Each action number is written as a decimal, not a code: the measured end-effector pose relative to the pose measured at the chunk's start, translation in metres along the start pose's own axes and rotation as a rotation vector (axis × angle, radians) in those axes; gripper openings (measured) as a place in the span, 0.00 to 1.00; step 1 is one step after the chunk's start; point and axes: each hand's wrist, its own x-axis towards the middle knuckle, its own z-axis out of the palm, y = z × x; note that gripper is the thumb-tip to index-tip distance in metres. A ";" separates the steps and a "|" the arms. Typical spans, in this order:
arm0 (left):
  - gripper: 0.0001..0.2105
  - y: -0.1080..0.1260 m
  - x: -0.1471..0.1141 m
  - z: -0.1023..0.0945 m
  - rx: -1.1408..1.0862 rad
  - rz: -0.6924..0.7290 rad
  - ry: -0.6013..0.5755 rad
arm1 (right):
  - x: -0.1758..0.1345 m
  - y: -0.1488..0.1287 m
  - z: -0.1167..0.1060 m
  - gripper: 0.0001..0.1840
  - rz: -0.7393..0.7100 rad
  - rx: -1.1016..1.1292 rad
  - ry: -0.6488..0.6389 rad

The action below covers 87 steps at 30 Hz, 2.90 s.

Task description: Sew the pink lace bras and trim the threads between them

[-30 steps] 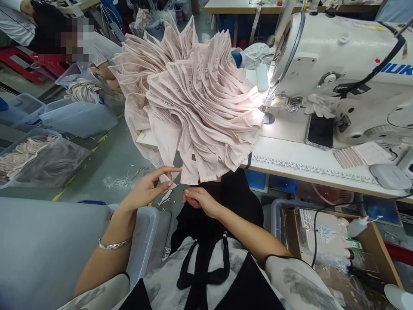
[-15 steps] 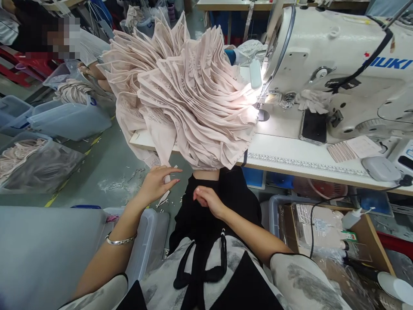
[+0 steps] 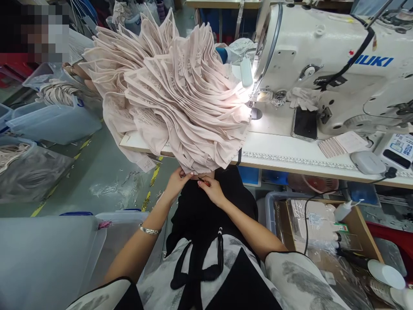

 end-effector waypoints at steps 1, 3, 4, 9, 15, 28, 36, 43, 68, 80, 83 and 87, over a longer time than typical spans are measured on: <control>0.18 -0.003 -0.001 0.002 -0.041 -0.020 0.011 | -0.003 0.001 -0.001 0.21 -0.004 -0.007 -0.006; 0.18 -0.006 -0.008 0.003 -0.067 -0.039 0.044 | -0.006 0.003 -0.003 0.21 -0.006 -0.010 -0.013; 0.18 -0.006 -0.012 0.002 -0.083 -0.047 0.057 | -0.007 0.004 -0.002 0.21 -0.005 -0.007 -0.016; 0.16 -0.001 -0.029 0.001 -0.163 -0.074 0.074 | -0.003 -0.001 0.008 0.23 -0.010 0.026 -0.088; 0.14 -0.004 -0.025 0.003 -0.216 -0.096 0.109 | -0.013 -0.011 -0.001 0.25 -0.038 0.072 -0.102; 0.16 -0.003 -0.030 -0.003 -0.021 -0.036 0.258 | -0.006 -0.023 -0.040 0.25 -0.058 0.129 -0.036; 0.11 0.016 -0.023 0.039 0.755 0.860 0.055 | -0.028 -0.028 -0.052 0.25 -0.078 0.257 -0.063; 0.07 0.025 0.011 0.048 0.813 0.968 0.200 | -0.032 -0.028 -0.059 0.21 -0.071 0.383 0.006; 0.05 0.084 -0.045 -0.038 0.849 0.848 -0.270 | -0.018 -0.036 -0.009 0.23 0.084 0.358 -0.473; 0.09 0.059 -0.021 -0.030 1.274 1.075 -0.113 | -0.015 -0.043 0.007 0.23 0.017 0.476 -0.586; 0.08 0.048 -0.008 -0.016 1.330 1.084 -0.041 | -0.022 -0.037 0.003 0.22 0.050 0.465 -0.618; 0.05 0.034 -0.001 -0.004 1.255 0.886 0.059 | -0.029 -0.028 -0.007 0.20 0.079 0.465 -0.590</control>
